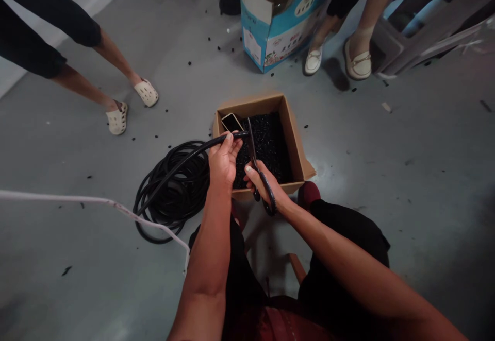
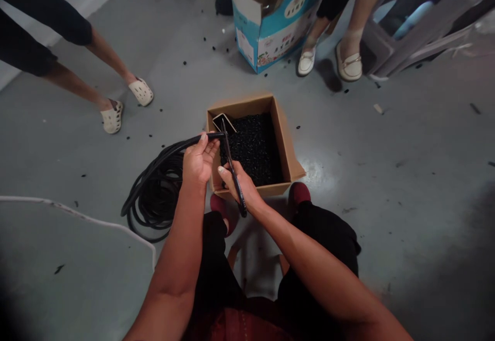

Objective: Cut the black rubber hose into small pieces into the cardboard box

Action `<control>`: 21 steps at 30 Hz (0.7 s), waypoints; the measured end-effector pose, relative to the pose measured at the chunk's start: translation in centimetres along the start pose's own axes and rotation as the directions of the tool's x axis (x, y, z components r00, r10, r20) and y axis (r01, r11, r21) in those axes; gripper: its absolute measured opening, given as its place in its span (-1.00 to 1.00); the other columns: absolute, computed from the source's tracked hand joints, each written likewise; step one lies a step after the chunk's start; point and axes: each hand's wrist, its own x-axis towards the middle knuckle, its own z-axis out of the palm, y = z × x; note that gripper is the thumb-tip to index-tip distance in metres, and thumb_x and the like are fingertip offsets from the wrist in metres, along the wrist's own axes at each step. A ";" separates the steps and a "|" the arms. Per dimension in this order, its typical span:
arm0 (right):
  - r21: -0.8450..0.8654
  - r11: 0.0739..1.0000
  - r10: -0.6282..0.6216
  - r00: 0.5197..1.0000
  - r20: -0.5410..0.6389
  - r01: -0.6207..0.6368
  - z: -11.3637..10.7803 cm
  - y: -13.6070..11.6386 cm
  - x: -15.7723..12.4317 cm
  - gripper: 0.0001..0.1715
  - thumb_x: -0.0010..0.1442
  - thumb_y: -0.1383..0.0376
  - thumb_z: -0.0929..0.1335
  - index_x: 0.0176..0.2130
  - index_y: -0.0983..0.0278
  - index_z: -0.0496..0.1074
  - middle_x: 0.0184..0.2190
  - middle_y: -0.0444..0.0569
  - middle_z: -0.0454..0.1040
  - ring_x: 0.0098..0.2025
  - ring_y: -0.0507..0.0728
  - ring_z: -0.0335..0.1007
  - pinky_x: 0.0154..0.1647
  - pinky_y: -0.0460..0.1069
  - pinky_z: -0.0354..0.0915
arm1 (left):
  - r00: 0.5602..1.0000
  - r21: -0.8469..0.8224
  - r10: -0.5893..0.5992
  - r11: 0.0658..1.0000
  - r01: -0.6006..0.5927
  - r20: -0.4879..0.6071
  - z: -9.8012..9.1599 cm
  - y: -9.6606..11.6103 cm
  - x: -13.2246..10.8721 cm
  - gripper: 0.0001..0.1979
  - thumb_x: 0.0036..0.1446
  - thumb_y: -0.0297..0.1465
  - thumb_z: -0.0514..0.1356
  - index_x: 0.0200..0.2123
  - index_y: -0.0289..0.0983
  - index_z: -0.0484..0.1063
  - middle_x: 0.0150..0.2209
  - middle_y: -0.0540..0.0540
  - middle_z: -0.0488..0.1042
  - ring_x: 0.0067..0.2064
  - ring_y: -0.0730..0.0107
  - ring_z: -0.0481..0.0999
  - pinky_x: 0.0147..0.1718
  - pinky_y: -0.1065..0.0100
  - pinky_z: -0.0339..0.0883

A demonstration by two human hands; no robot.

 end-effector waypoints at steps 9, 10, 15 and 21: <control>0.020 1.000 0.000 1.000 0.029 0.000 0.1 0.4 0.3 -0.47 0.24 -0.17 0.32 -0.07 0.17 0.30 -0.37 -0.17 0.45 -0.37 0.05 0.42 -0.36 -0.05 0.35 | 0.999 -0.023 -0.030 0.999 0.031 0.013 0.4 -0.2 -0.2 -0.91 0.16 -0.52 0.39 -0.32 -0.29 0.54 -0.27 -0.07 0.67 -0.21 0.41 0.68 0.05 0.27 0.50; 0.019 1.000 -0.002 1.000 0.028 0.001 0.1 0.3 0.3 -0.47 0.24 -0.17 0.32 -0.07 0.17 0.30 -0.37 -0.17 0.45 -0.37 0.05 0.43 -0.36 -0.05 0.35 | 0.999 -0.022 -0.035 0.999 0.036 0.012 0.4 -0.2 -0.2 -0.91 0.17 -0.53 0.39 -0.32 -0.29 0.54 -0.27 -0.07 0.67 -0.23 0.42 0.67 0.03 0.29 0.50; 0.056 0.998 0.006 1.000 0.015 -0.007 0.1 0.1 0.5 -0.48 0.24 -0.16 0.32 -0.05 0.16 0.30 -0.37 -0.17 0.45 -0.36 0.06 0.43 -0.37 -0.06 0.37 | 1.000 0.005 -0.020 1.000 0.020 0.000 0.4 -0.4 -0.2 -0.89 0.14 -0.49 0.42 -0.30 -0.27 0.55 -0.24 -0.07 0.68 -0.17 0.39 0.69 0.01 0.31 0.50; 0.054 0.999 0.004 1.000 0.018 -0.005 0.0 0.1 0.4 -0.49 0.25 -0.16 0.32 -0.06 0.16 0.30 -0.37 -0.16 0.46 -0.35 0.06 0.44 -0.36 -0.06 0.37 | 1.000 -0.003 -0.017 1.000 0.017 0.011 0.3 -0.5 0.0 -0.87 0.12 -0.48 0.43 -0.30 -0.27 0.54 -0.24 -0.08 0.67 -0.19 0.40 0.68 0.02 0.30 0.50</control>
